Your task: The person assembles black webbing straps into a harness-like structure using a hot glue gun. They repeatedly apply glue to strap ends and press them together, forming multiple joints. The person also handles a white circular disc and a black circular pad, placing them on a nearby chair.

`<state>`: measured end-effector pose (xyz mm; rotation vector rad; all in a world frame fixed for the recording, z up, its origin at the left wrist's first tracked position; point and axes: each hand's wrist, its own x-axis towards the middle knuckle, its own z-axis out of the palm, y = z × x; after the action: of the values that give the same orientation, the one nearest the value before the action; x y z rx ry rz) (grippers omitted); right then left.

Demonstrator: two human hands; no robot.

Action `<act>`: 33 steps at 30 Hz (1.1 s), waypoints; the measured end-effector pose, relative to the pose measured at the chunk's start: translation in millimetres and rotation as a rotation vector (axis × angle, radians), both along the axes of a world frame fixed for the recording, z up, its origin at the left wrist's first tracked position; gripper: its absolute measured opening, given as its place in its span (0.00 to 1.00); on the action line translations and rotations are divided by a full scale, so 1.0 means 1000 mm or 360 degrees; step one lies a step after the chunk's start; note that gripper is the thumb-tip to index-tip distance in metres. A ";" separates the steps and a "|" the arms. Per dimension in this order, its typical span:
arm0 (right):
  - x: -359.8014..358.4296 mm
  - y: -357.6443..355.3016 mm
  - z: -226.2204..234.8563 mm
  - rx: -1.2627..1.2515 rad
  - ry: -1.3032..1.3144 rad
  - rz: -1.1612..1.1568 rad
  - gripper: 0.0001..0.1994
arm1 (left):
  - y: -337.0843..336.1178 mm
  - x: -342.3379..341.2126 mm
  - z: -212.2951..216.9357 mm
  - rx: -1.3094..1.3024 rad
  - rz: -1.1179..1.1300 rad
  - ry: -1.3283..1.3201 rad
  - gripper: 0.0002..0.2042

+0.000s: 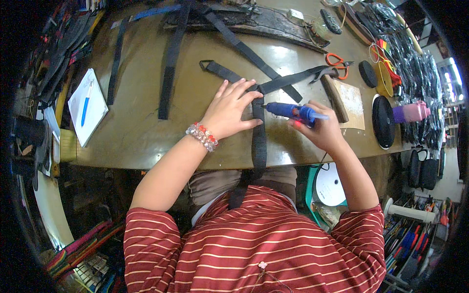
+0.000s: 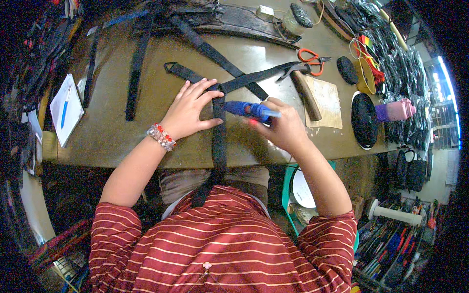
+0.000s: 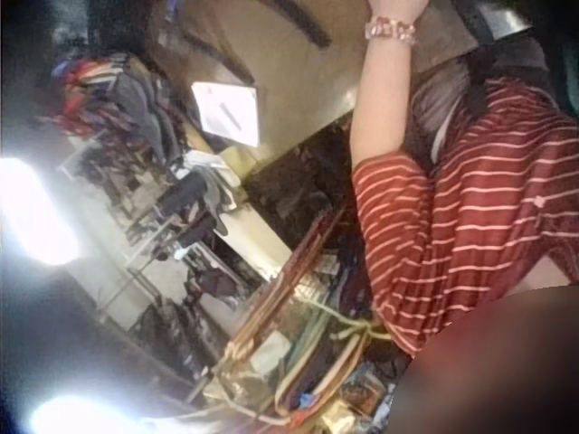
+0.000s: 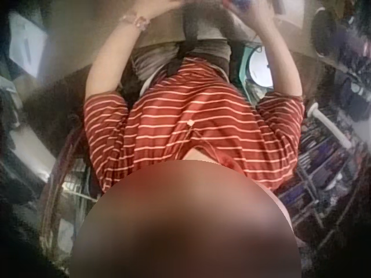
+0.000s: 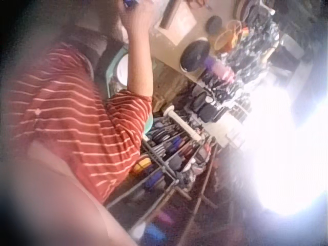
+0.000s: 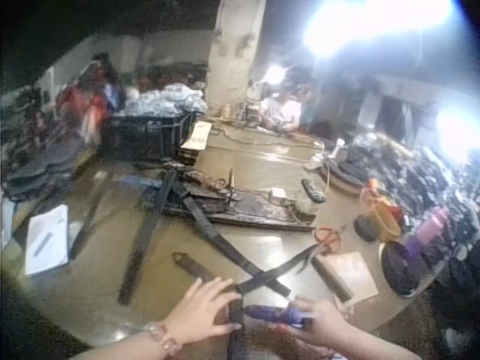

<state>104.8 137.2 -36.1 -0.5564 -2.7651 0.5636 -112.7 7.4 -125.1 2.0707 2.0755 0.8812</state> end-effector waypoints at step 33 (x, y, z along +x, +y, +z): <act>-0.033 -0.016 0.030 0.0464 -0.0649 -0.0125 0.17 | 0.001 -0.001 -0.001 -0.0037 -0.0020 -0.0033 0.35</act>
<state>71.9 121.3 -6.2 -0.7767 -3.1037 0.0215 -114.1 8.3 -126.2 2.0522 2.0499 0.8684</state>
